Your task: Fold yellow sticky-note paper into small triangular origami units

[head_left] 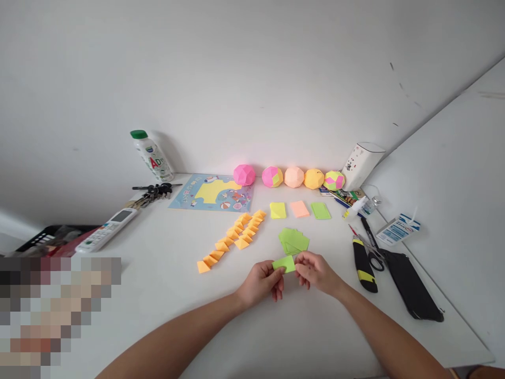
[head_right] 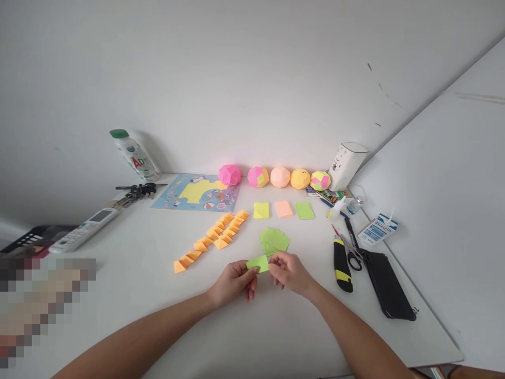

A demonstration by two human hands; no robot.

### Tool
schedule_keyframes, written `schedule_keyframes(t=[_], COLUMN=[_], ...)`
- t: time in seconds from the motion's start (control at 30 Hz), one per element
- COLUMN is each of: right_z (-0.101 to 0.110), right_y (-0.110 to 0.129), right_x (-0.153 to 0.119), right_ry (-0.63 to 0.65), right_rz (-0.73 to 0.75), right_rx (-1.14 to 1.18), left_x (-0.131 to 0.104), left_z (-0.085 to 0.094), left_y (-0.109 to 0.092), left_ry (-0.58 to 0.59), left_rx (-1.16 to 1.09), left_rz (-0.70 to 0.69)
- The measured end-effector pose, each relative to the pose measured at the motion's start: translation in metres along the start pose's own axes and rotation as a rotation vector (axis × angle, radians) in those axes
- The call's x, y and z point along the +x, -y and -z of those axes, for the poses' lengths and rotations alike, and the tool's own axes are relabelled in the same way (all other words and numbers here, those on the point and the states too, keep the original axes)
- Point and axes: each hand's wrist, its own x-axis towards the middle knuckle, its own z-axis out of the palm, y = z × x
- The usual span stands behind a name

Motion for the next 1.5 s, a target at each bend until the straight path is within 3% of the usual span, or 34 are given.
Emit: schedule_keyframes(t=[0.13,0.5,0.93,1.13,1.33,1.5], right_z=[-0.013,-0.016,-0.012,-0.004,-0.008,-0.011], right_y=[-0.007,-0.005,0.002,0.004,0.003,-0.005], right_x=[-0.002,-0.002,-0.002,-0.003,-0.006,-0.004], right_ry=[0.085,0.031,-0.060,-0.146,-0.229,-0.229], right_rz=[-0.017,0.020,0.018,0.133,0.392,0.407], right_rx=[0.000,0.084,0.177,0.108,-0.218,-0.240], left_x=[-0.001,-0.002,0.002,0.003,0.003,0.002], left_z=[0.001,0.002,0.008,0.011,0.007,0.008], left_y=[-0.001,-0.007,-0.001,0.000,0.001,0.002], left_ry=[0.026,0.094,0.094,0.081,0.066,0.113], left_rx=[0.020,-0.037,-0.167,-0.197,-0.148,-0.161], left_rz=[-0.009,-0.008,-0.027,-0.026,-0.025,-0.051])
